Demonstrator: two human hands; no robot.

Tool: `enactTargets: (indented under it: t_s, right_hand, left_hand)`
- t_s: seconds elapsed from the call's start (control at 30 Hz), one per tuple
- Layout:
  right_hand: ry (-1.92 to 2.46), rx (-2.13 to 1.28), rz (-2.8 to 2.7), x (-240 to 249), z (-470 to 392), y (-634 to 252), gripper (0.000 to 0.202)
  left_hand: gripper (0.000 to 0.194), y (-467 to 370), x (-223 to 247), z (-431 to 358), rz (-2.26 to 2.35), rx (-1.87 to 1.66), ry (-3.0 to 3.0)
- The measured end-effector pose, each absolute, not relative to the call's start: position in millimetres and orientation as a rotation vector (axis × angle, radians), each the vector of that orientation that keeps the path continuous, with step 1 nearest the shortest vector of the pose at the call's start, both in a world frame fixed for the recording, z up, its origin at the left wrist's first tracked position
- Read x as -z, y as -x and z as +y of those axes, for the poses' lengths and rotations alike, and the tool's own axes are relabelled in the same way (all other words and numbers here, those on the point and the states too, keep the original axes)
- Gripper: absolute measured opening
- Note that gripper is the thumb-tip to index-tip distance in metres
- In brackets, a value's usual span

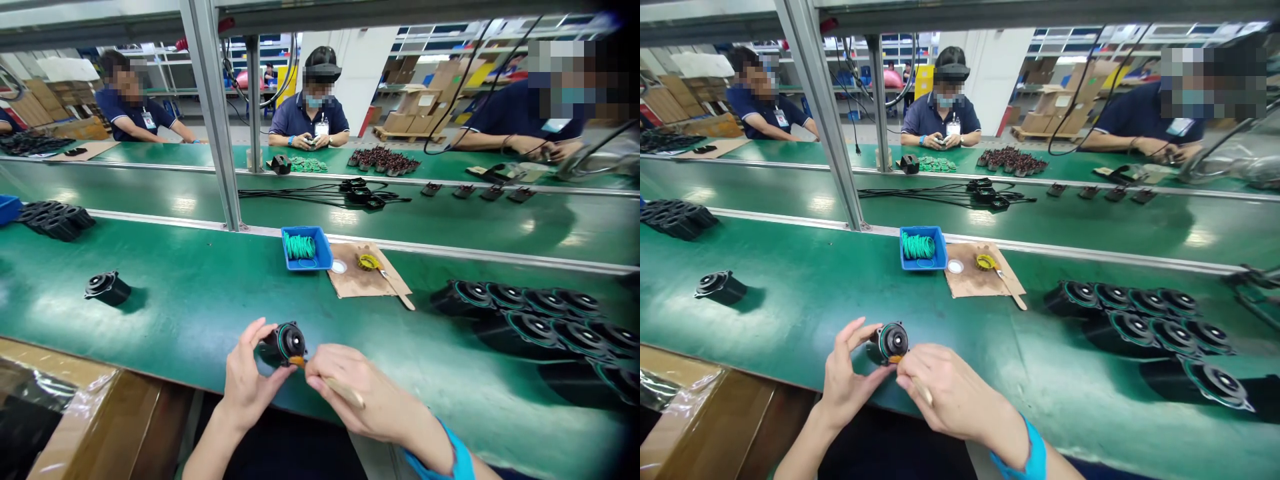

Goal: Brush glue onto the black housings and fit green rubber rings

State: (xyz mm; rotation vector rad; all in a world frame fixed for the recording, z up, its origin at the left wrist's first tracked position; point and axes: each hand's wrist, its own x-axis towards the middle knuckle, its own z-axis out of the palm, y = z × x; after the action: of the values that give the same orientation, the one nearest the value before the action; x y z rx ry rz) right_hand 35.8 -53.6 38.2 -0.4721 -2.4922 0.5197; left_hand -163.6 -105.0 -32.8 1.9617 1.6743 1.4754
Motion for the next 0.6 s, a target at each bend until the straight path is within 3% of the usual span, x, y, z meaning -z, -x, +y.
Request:
enactTargets:
  t_s: [0.33,0.53,0.6]
  right_hand:
    - [0.894,-0.748,-1.896,-33.4,-57.6,-70.6,0.024]
    - [0.925,-0.973,-1.885,-15.0,-64.1,-69.3,0.024]
    - [0.938,-0.973,-1.972,-9.1,-67.8,-64.7,0.034]
  left_hand:
    - [0.074,163.4,32.8,-108.5,1.316,-1.434,-1.350]
    - [0.076,160.5,40.8,-107.0,1.038,-1.254,-1.346]
    - [0.077,158.5,42.8,-105.4,0.994,-1.203,-1.374]
